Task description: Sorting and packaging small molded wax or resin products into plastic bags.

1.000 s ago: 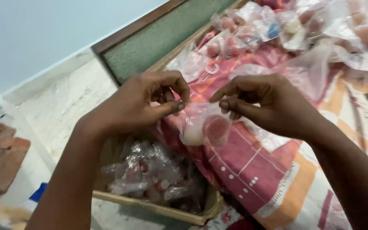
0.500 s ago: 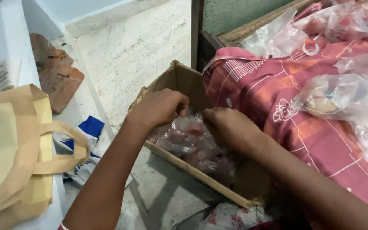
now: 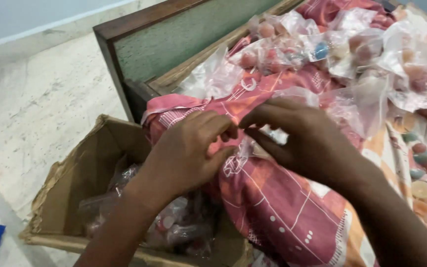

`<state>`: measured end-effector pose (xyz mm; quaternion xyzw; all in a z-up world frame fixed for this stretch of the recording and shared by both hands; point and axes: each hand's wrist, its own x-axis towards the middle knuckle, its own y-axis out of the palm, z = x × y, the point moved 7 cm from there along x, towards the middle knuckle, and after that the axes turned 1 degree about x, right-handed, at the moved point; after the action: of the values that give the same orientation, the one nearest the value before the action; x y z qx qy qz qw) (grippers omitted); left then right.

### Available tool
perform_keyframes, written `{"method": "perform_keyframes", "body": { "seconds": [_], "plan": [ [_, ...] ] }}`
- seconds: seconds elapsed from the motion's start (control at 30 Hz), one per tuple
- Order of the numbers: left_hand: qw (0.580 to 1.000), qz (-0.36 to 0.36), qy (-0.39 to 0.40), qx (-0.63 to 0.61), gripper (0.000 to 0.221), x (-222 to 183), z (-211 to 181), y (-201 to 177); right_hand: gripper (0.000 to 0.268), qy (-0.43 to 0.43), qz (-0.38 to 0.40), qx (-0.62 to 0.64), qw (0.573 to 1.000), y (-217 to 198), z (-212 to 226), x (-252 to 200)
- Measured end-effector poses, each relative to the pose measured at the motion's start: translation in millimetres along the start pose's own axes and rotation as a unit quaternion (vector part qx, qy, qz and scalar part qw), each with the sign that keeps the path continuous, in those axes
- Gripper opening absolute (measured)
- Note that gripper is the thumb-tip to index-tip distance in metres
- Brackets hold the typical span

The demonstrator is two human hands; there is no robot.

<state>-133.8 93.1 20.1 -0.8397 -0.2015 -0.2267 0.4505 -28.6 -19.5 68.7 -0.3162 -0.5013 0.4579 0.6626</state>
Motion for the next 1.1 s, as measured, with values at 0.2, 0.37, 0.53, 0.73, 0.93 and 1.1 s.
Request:
{"method": "perform_keyframes", "body": {
  "seconds": [0.2,0.37,0.53,0.73,0.93,1.1],
  "plan": [
    [0.99,-0.048,0.132,0.016,0.057,46,-51,65,0.024,0.183,0.001,-0.079,0.98,-65,-66,-43],
    [0.99,-0.023,0.108,0.091,0.045,64,-51,108,0.047,0.201,0.095,-0.044,0.974,-37,-114,-72],
    [0.999,0.013,0.01,0.034,0.017,87,-50,100,0.049,0.196,0.081,-0.032,0.977,-62,-114,-77],
    [0.903,0.038,-0.026,-0.427,0.019,109,-45,95,0.037,0.245,0.012,0.015,0.969,-102,-126,-95],
    [0.907,0.09,-0.148,-0.383,0.034,100,-46,112,0.028,0.342,0.047,0.103,0.933,-90,-155,-107],
    [0.963,0.043,-0.075,-0.255,0.039,105,-47,103,0.037,0.272,0.03,0.164,0.948,-88,-157,-103]
  ]
}}
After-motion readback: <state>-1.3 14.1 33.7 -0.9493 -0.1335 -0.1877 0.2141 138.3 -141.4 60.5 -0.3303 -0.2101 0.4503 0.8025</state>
